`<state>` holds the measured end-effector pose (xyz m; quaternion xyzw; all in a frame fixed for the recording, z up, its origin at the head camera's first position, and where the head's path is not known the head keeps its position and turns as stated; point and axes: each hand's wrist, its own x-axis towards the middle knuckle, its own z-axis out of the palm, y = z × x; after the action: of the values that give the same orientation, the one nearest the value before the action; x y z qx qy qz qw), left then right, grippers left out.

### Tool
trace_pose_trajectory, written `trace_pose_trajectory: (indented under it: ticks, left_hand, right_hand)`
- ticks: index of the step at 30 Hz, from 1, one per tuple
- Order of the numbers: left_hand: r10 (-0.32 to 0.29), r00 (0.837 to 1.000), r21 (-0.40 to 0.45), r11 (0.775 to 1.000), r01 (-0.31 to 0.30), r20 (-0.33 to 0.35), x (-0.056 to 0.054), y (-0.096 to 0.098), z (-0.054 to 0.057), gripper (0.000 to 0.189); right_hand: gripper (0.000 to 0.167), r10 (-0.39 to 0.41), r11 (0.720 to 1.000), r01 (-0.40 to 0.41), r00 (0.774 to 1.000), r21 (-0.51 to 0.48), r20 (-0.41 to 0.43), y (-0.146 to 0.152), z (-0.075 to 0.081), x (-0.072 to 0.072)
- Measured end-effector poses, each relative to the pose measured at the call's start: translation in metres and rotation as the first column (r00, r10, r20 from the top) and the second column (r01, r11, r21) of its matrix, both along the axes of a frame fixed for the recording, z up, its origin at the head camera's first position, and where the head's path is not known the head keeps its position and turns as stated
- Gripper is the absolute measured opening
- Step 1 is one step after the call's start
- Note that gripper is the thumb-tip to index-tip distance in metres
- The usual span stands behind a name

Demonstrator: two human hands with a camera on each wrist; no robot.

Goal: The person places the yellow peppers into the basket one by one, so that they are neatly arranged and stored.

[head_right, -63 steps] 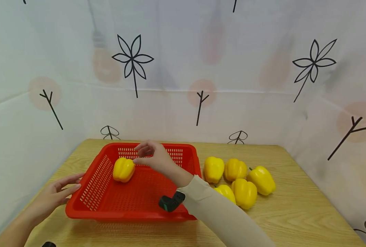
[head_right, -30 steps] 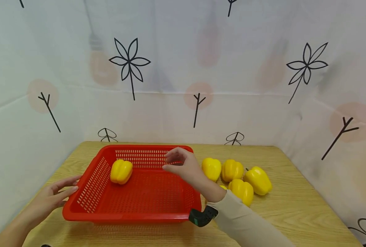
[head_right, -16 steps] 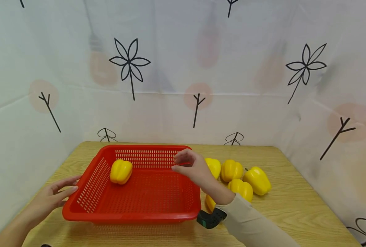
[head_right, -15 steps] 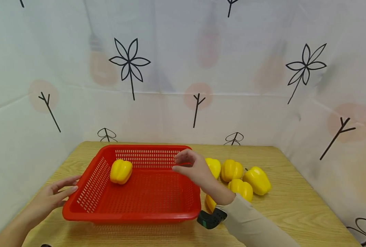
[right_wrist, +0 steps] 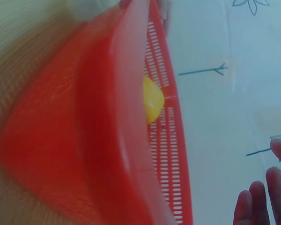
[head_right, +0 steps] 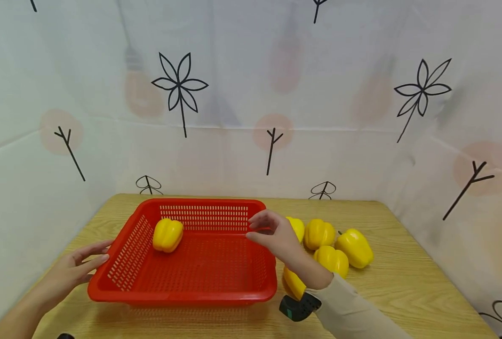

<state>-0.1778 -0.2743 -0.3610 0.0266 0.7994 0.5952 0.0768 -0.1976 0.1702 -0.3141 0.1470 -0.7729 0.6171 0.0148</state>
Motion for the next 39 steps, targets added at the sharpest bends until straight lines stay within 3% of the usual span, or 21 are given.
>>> trace_pose_trajectory:
  ticks: [8, 15, 33, 39]
  left_hand:
    - [0.004, 1.0, -0.002, 1.0, -0.004, 0.009, -0.001, 0.001, 0.002, 0.062]
    - [-0.012, 1.0, 0.002, 1.0, 0.012, 0.008, -0.004, 0.002, 0.0, 0.061]
    - [-0.009, 1.0, -0.013, 1.0, 0.009, 0.013, -0.002, 0.001, 0.001, 0.061]
    - [0.005, 1.0, -0.016, 1.0, -0.004, 0.021, -0.003, 0.001, 0.001, 0.063]
  right_hand:
    - [0.03, 0.012, 1.0, -0.011, 1.0, -0.01, 0.01, 0.009, -0.004, 0.003]
    - [0.031, 0.005, 1.0, -0.005, 1.0, 0.006, -0.028, 0.021, -0.005, 0.006]
    - [0.031, -0.081, 0.994, 0.085, 0.995, 0.064, -0.066, 0.05, -0.009, 0.011]
    - [0.034, -0.111, 0.99, 0.114, 0.993, 0.084, -0.042, 0.062, -0.013, 0.012]
